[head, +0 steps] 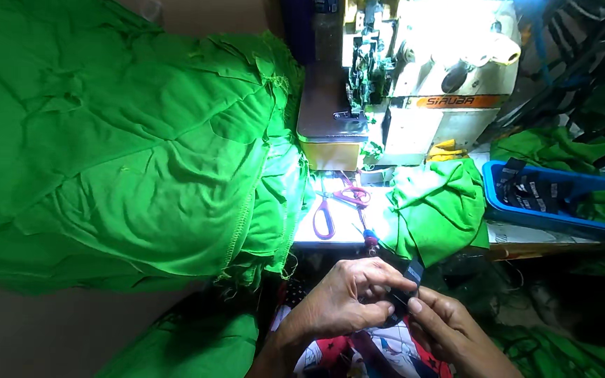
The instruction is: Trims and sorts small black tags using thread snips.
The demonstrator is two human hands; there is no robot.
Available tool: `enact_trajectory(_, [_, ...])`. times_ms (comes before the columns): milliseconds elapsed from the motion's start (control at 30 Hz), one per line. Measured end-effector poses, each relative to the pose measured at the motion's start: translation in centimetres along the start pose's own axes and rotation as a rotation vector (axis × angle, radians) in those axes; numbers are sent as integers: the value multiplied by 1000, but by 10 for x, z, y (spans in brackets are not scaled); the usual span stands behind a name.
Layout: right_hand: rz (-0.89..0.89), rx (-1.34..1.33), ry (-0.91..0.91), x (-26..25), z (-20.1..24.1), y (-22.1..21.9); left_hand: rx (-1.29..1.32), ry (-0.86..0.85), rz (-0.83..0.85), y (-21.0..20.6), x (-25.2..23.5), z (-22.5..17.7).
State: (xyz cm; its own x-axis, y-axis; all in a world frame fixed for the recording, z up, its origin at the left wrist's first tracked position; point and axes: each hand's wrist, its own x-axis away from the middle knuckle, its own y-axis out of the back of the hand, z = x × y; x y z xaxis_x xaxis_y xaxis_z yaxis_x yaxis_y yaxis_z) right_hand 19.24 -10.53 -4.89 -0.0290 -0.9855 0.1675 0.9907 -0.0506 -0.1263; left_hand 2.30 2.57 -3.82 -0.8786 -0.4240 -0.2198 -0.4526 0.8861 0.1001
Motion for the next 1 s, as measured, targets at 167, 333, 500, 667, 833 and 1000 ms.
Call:
enact_trajectory(167, [-45, -111, -24, -3, -4, -4, 35, 3, 6, 0, 1, 3])
enact_trajectory(333, [-75, -156, -7, -4, -12, -5, 54, 14, 12, 2, 3, 5])
enact_trajectory(500, [-99, -136, -7, -4, -11, -7, 61, 19, -1, 1, 4, 6])
enact_trajectory(667, [-87, -122, 3, -4, -13, -5, 52, 41, -10, 0, 5, 6])
enact_trajectory(833, [-115, -128, -7, -4, -14, -7, 65, 69, -6, -1, 5, 6])
enact_trajectory(1000, [-53, -186, -69, -5, -19, -6, 39, 91, -14, -2, 5, 7])
